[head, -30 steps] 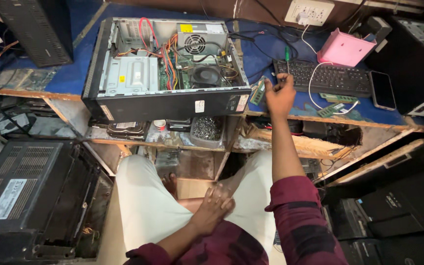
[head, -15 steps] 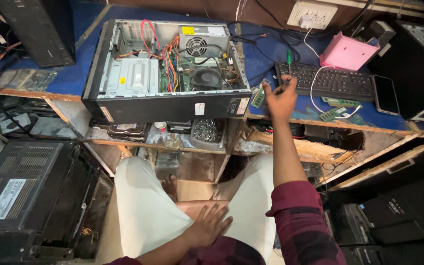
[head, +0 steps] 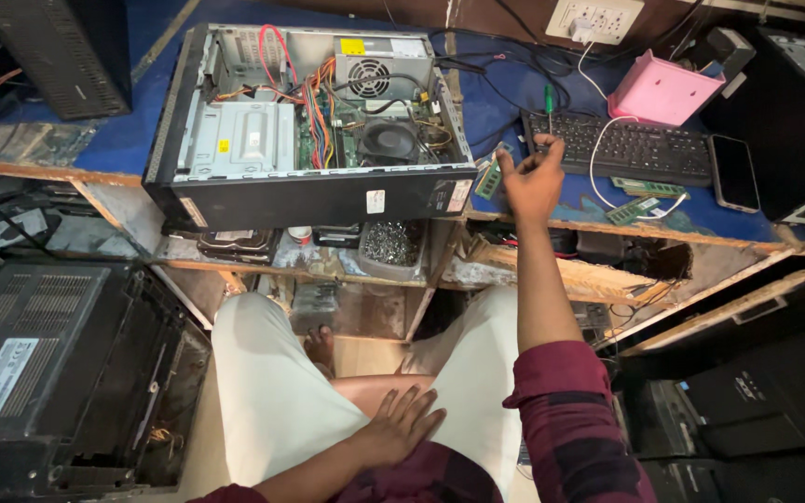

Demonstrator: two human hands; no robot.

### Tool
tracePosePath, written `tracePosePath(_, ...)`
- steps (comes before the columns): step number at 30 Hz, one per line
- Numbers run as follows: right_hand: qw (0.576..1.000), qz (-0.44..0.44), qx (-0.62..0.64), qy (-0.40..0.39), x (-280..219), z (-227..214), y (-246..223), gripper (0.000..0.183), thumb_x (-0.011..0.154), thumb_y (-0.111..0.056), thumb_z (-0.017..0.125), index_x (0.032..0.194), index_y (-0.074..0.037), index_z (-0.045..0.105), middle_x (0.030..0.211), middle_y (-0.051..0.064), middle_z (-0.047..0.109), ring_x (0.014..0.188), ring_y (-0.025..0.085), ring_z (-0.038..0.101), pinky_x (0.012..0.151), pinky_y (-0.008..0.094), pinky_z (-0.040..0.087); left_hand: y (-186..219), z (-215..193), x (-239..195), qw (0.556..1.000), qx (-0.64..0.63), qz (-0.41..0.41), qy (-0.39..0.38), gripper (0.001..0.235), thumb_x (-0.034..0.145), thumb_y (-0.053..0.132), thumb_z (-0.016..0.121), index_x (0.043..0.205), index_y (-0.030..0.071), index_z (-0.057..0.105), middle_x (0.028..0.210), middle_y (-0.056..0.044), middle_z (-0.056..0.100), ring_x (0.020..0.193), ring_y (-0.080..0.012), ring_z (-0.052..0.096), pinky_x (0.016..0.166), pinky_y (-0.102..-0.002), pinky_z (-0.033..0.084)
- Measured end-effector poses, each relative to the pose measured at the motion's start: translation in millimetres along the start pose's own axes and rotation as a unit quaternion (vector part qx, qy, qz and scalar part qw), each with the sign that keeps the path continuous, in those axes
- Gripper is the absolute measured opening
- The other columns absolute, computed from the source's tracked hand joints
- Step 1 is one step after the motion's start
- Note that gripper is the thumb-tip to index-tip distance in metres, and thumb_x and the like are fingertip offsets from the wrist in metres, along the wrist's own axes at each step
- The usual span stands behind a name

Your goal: The person works inside an open desktop computer case, handling internal wires and installing a green RAM stick into the motherboard. They then use a screwdriver to tighten screws on the back panel of the case.

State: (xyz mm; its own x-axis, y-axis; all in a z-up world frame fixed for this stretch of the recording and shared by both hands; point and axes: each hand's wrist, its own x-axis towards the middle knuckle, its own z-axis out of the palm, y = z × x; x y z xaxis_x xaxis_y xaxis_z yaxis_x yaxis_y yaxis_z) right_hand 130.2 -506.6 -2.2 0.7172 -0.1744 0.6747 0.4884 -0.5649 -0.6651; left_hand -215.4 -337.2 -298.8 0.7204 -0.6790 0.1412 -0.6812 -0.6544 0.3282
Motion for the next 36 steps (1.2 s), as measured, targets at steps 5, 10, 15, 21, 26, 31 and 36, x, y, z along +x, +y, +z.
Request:
tracePosePath(5, 1.000, -0.005, -0.008, 0.000, 1.1, 0.2, -1.7, 0.059, 0.082, -0.023, 0.092, 0.121, -0.007, 0.050, 0.065, 0.006, 0.067, 0.057, 0.021, 0.064, 0.059, 0.034, 0.048, 2.7, 3.3, 6.6, 1.000, -0.010, 0.004, -0.022, 0.063, 0.104, 0.019, 0.035, 0.165, 0.011, 0.023, 0.168, -0.029, 0.017, 0.151, -0.0545, 0.018, 0.113, -0.073, 0.020)
tracePosePath(10, 1.000, -0.001, -0.011, -0.003, 0.5, 0.6, -3.7, 0.059, 0.083, -0.023, 0.091, 0.121, -0.006, 0.050, 0.065, 0.006, 0.067, 0.056, 0.021, 0.064, 0.059, 0.034, 0.047, 2.9, 9.1, 6.9, 1.000, -0.004, 0.011, -0.008, 0.062, 0.106, 0.020, 0.033, 0.166, 0.011, 0.022, 0.168, -0.029, 0.018, 0.151, -0.0546, 0.020, 0.113, -0.073, 0.021)
tracePosePath(15, 1.000, 0.001, -0.015, 0.002, -0.2, 1.3, -2.9, 0.058, 0.082, -0.023, 0.091, 0.119, -0.007, 0.050, 0.064, 0.006, 0.067, 0.055, 0.020, 0.063, 0.058, 0.034, 0.047, 12.3, -20.6, 6.7, 0.995, 0.070, 0.043, 0.050, 0.061, 0.105, 0.020, 0.041, 0.164, 0.010, 0.027, 0.167, -0.028, 0.019, 0.149, -0.0545, 0.023, 0.112, -0.072, 0.022)
tracePosePath(21, 0.999, -0.029, 0.011, 0.011, 1.5, 4.1, 13.4, 0.050, 0.087, -0.023, 0.089, 0.118, -0.006, 0.053, 0.067, 0.006, 0.064, 0.060, 0.018, 0.061, 0.061, 0.033, 0.049, 17.9, -153.7, 32.3, 0.999, -0.042, -0.002, 0.017, 0.087, 0.079, 0.008, 0.063, 0.159, 0.005, 0.029, 0.166, -0.028, 0.015, 0.151, -0.0530, 0.016, 0.118, -0.065, 0.012)
tracePosePath(26, 0.997, 0.026, 0.069, 0.013, 6.1, 9.9, 34.6, 0.025, 0.093, -0.015, 0.080, 0.107, -0.004, 0.062, 0.072, 0.000, 0.063, 0.064, 0.008, 0.056, 0.060, 0.026, 0.045, -23.5, -310.1, 66.4, 0.930, 0.193, -0.019, 0.313, 0.058, 0.092, 0.021, 0.068, 0.147, 0.014, 0.050, 0.161, -0.017, 0.040, 0.147, -0.0437, 0.038, 0.118, -0.062, 0.028)
tracePosePath(31, 0.991, 0.056, 0.113, -0.046, 17.0, 11.1, 30.4, 0.007, 0.096, -0.009, 0.075, 0.098, -0.003, 0.071, 0.072, -0.004, 0.060, 0.065, 0.003, 0.048, 0.059, 0.024, 0.036, -104.0, -452.5, 48.1, 0.907, 0.167, -0.086, 0.376, 0.042, 0.091, 0.016, 0.067, 0.131, 0.004, 0.062, 0.129, -0.016, 0.064, 0.123, -0.0374, 0.056, 0.105, -0.054, 0.041)
tracePosePath(36, 0.984, -0.086, 0.058, -0.142, 57.5, 35.0, 3.3, 0.011, 0.095, -0.015, 0.078, 0.103, -0.007, 0.077, 0.075, -0.001, 0.067, 0.064, 0.009, 0.056, 0.059, 0.026, 0.045, -126.6, -491.6, 56.3, 0.948, 0.047, -0.109, 0.295, 0.030, 0.085, 0.029, 0.076, 0.103, 0.005, 0.075, 0.105, -0.014, 0.075, 0.098, -0.0362, 0.066, 0.093, -0.048, 0.049)
